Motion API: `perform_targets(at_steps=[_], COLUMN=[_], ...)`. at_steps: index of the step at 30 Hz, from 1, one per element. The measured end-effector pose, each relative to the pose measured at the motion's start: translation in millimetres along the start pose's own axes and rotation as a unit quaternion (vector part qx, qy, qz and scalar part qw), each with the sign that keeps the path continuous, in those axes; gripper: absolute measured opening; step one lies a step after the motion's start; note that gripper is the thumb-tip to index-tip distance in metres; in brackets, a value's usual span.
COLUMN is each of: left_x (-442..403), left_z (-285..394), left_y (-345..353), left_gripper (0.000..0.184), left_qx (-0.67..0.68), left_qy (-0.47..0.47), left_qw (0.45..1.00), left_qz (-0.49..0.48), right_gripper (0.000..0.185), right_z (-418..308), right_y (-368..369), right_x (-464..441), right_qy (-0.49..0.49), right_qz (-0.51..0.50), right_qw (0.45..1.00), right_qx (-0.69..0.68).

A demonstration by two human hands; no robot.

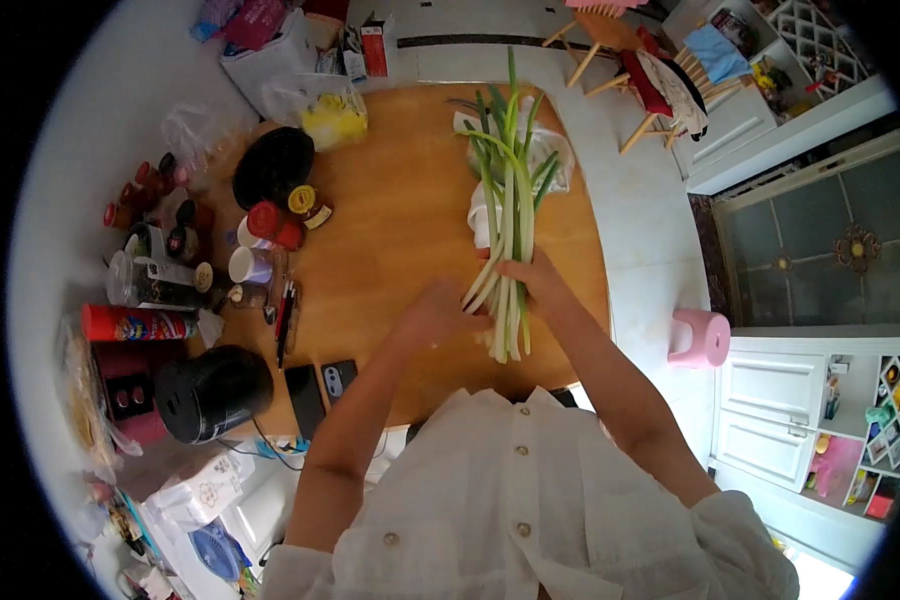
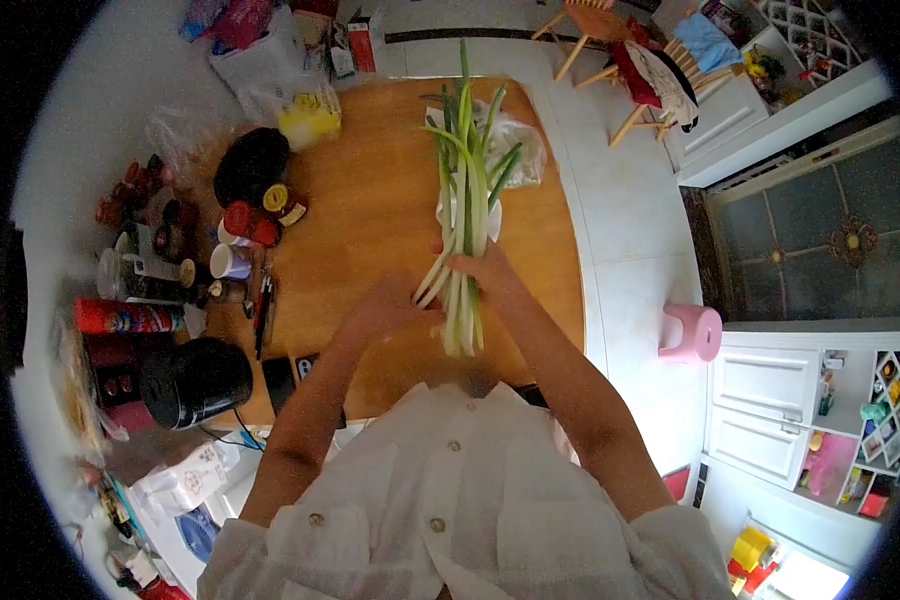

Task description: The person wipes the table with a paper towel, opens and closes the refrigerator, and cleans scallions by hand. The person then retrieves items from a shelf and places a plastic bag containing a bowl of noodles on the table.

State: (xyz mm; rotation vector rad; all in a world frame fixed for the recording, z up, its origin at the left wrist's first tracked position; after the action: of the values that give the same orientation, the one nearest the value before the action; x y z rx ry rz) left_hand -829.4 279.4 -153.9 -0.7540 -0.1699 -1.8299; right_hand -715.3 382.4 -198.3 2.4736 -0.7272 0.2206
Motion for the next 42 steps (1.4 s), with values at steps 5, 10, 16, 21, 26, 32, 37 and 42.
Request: perform_targets(at_steps=[5, 10, 16, 21, 26, 32, 37, 42], left_x=[-12, -10, -4, -7, 17, 65, 130, 145], left_z=[-16, -8, 2, 4, 21, 11, -38, -41], left_y=[5, 11, 9, 5, -5, -49, -103, -106], left_gripper=[0.031, 0.023, 0.027, 0.033, 0.033, 0.033, 0.035, 0.035], left_qx=[0.036, 0.083, 0.102, 0.065, -0.051, -0.18, 0.041, 0.222], left_qy=[0.034, 0.071, 0.046, 0.143, 0.14, 0.054, 0.101, 0.189], left_qw=[0.999, 0.994, 0.993, 0.985, 0.986, 0.979, 0.987, 0.915], left_qz=[-0.017, -0.018, -0.038, 0.071, 0.069, 0.076, 0.118, 0.278], right_gripper=[0.047, 0.053, 0.053, 0.048, 0.043, 0.036, 0.028, 0.032], right_z=[-4, -13, -17, -10, -12, -21, -29, -40], right_y=[5, 11, 9, -6, -9, -26, -68, -57], right_x=[3, 8, 11, 8, 14, 25, 39, 43], right_qy=[-0.006, -0.013, -0.004, 0.009, -0.008, 0.01, -0.021, -0.043], right_qz=[0.001, -0.02, -0.039, -0.009, -0.013, 0.084, 0.109, 0.101], right_qw=[1.0, 0.998, 0.999, 1.0, 0.996, 0.979, 0.985, 0.99], right_qx=[-0.02, -0.051, -0.03, 0.025, 0.093, 0.183, 0.134, 0.086])
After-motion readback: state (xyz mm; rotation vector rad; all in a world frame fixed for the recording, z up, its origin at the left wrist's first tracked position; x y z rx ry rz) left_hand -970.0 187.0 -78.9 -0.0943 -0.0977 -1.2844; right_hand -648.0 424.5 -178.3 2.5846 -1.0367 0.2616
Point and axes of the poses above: each hand's wrist, its own x-axis away from the middle knuckle, its own y-axis out of the palm, z = x × y, the point moved 6 cm from there along -x, towards the middle knuckle, and after that the axes turned 13 degrees about -z, right-handed, at the moved point
